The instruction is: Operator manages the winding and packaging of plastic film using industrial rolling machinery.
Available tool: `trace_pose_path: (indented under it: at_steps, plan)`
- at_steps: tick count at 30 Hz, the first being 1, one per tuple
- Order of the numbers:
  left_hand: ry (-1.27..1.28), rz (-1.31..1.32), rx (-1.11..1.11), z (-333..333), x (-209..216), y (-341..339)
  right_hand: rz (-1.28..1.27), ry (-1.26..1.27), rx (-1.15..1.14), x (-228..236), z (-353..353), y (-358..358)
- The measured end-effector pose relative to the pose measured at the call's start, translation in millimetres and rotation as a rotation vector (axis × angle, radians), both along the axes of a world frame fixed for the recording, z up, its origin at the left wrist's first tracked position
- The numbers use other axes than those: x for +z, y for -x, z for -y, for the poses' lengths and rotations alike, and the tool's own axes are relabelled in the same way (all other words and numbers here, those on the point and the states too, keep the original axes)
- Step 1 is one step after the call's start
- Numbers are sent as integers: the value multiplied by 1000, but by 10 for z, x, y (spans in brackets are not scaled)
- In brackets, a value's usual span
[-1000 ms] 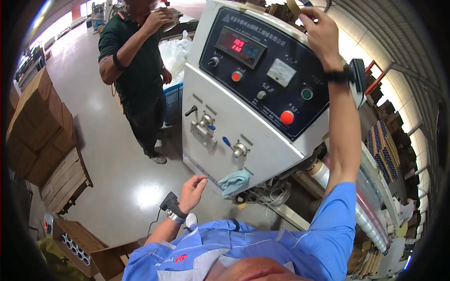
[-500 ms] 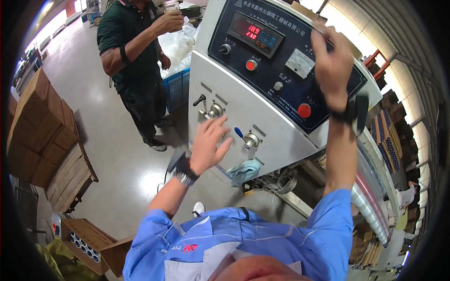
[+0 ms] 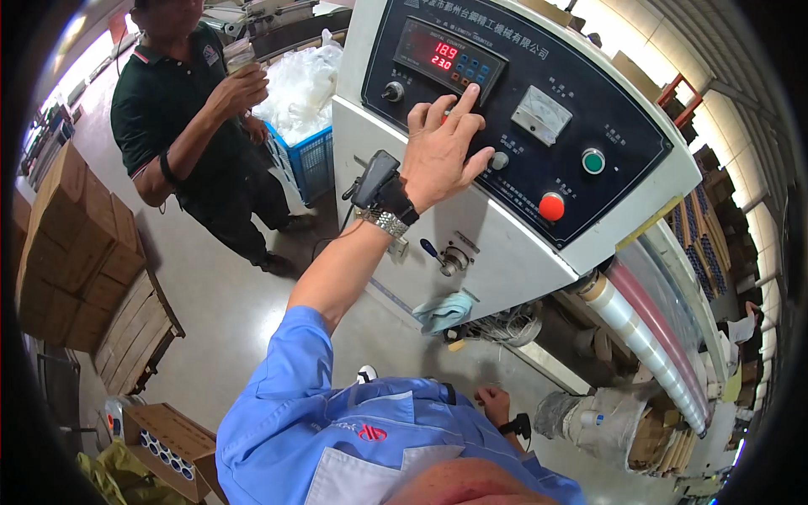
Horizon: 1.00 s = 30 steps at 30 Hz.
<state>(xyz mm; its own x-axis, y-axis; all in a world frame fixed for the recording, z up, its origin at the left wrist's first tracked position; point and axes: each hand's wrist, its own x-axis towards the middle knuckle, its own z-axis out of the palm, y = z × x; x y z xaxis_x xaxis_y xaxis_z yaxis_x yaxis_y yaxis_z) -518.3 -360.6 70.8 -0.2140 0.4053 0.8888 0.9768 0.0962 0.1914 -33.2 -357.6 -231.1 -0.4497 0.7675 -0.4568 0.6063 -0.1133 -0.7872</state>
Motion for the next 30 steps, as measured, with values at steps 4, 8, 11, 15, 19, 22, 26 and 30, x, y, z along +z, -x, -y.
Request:
trace_pose_path:
  at_steps: [4,8,11,15,19,22,26,30]
  plan:
    - [-14,-27,33,-14,54,-39,100,21,-68,-335,-1,-452]
    - [23,-38,43,37,152,-32,90,109,-208,-508,-79,-612]
    - [38,-43,58,35,180,-96,115,105,-226,-527,-136,-620]
    - [-117,-26,-21,122,-24,-267,74,108,-255,-770,-150,-761]
    - [-57,-62,-129,132,-219,-627,96,125,-253,-746,-14,-764]
    - [-50,-110,-213,17,-192,-899,85,126,-202,-940,46,-988]
    - [-34,-112,-257,-141,-121,-1068,67,-79,-69,-1282,193,-1438]
    - [-12,-113,-301,-349,19,-1217,261,-205,150,-1205,246,-1572]
